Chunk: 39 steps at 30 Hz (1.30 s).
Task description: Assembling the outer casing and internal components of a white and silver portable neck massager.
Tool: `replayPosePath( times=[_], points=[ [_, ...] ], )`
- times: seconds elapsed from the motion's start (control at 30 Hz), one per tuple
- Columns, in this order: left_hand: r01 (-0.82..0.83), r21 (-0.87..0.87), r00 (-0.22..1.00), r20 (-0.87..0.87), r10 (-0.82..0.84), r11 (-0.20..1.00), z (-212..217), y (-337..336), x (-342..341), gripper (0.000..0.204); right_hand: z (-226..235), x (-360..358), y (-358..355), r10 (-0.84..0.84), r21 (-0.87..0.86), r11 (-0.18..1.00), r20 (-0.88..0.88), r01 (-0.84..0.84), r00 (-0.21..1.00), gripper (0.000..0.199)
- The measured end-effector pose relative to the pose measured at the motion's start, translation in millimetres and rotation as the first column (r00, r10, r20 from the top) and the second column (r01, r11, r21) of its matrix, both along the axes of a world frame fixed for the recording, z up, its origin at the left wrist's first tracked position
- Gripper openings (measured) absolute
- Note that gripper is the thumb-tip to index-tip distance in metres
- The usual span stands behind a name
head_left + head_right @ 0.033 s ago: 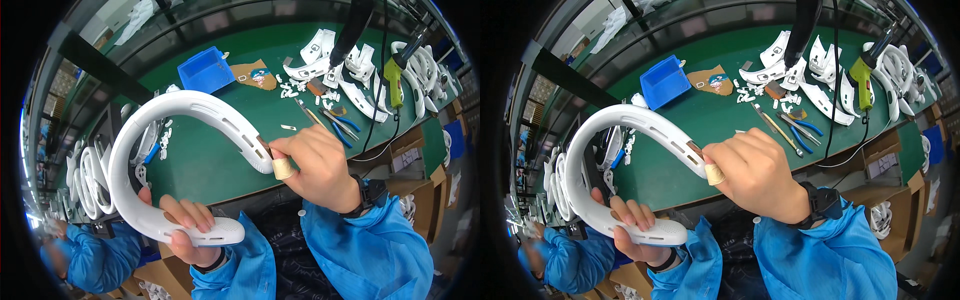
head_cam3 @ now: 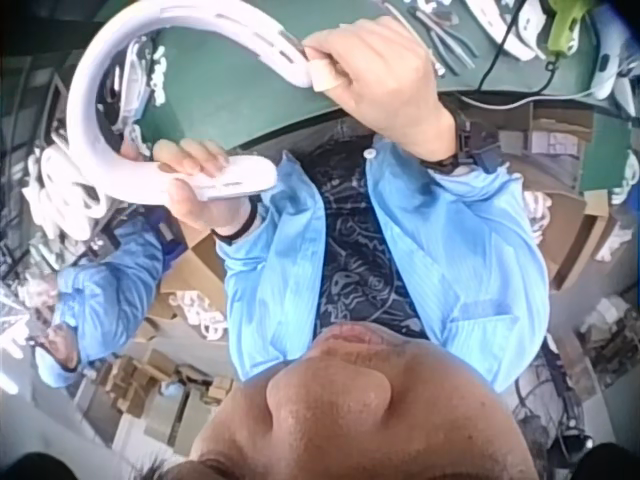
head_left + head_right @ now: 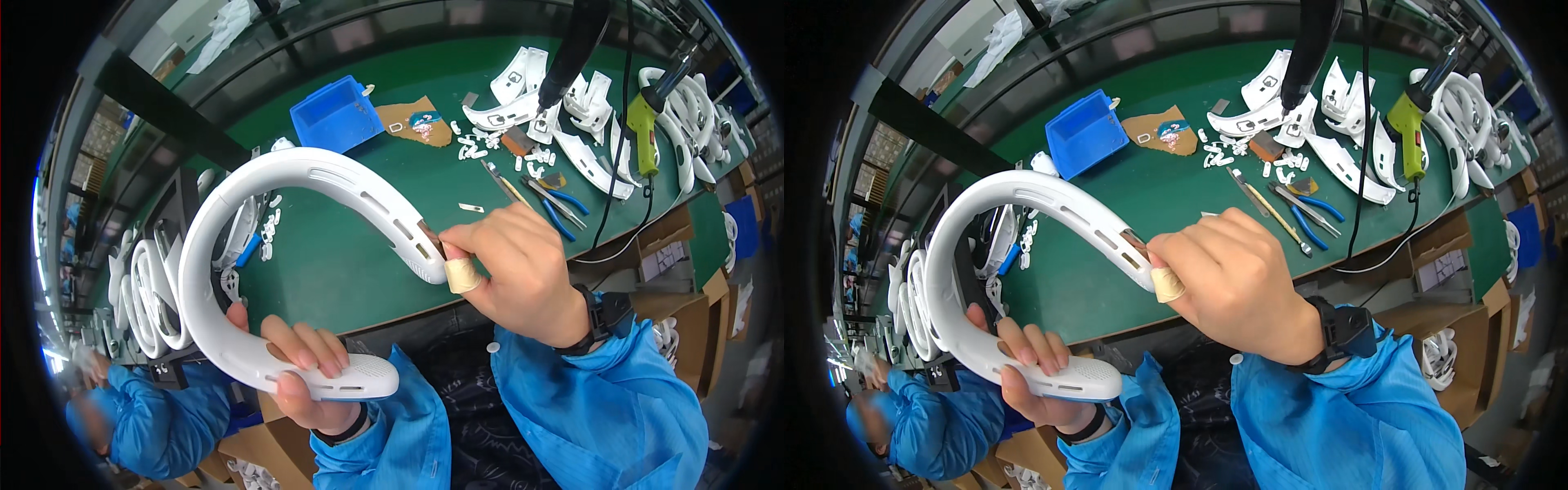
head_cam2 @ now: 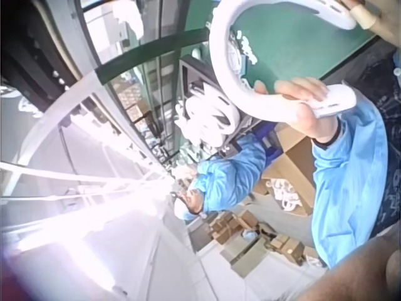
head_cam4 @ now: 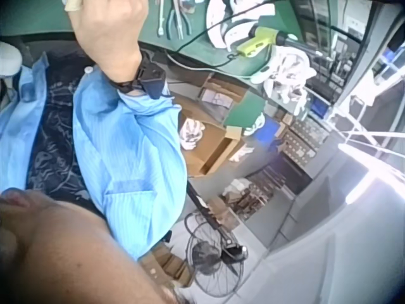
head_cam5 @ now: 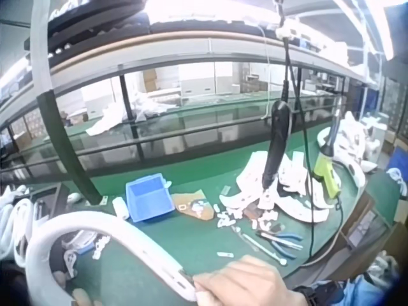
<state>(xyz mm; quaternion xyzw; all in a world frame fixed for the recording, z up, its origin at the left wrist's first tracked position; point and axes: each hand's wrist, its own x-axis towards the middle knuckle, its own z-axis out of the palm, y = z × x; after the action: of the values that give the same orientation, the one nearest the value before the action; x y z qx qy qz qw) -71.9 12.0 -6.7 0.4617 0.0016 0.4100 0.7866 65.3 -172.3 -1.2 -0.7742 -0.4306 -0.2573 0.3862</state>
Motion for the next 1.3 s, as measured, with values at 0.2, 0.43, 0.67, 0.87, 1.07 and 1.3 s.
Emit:
replayPosePath(
  times=[0.2,0.43,0.67,0.87,1.07,1.3],
  points=[
    [0.075,-0.14,0.997,0.034,-0.071,0.987,-6.9,14.5,-5.6,0.078,9.0,-3.3,3.5,0.038,0.04,0.999,-0.071,-0.035,0.997,0.016],
    [0.206,-0.23,0.977,0.098,-0.188,0.951,-11.5,25.2,-10.0,0.071,13.4,8.8,1.7,0.038,0.041,0.999,-0.066,-0.035,0.997,0.013],
    [0.378,-0.402,0.919,0.273,-0.285,0.834,-16.7,30.1,-9.7,0.066,10.2,69.6,5.3,-0.106,-0.19,0.977,-0.039,0.097,0.994,0.01],
    [0.356,-0.472,0.926,0.296,-0.235,0.807,-19.1,29.1,-11.4,0.07,-8.8,115.5,20.7,-0.105,-0.372,0.92,0.056,0.119,0.993,0.014],
    [0.341,-0.489,0.932,0.285,-0.222,0.803,-17.2,32.6,-19.1,0.07,-40.2,155.5,41.2,-0.116,-0.452,0.882,0.065,0.133,0.991,0.013],
    [0.248,-0.431,0.961,0.221,-0.165,0.868,-21.7,39.0,-25.5,0.071,-70.5,187.3,58.4,-0.13,-0.661,0.721,0.164,0.206,0.978,0.022]
  ],
)
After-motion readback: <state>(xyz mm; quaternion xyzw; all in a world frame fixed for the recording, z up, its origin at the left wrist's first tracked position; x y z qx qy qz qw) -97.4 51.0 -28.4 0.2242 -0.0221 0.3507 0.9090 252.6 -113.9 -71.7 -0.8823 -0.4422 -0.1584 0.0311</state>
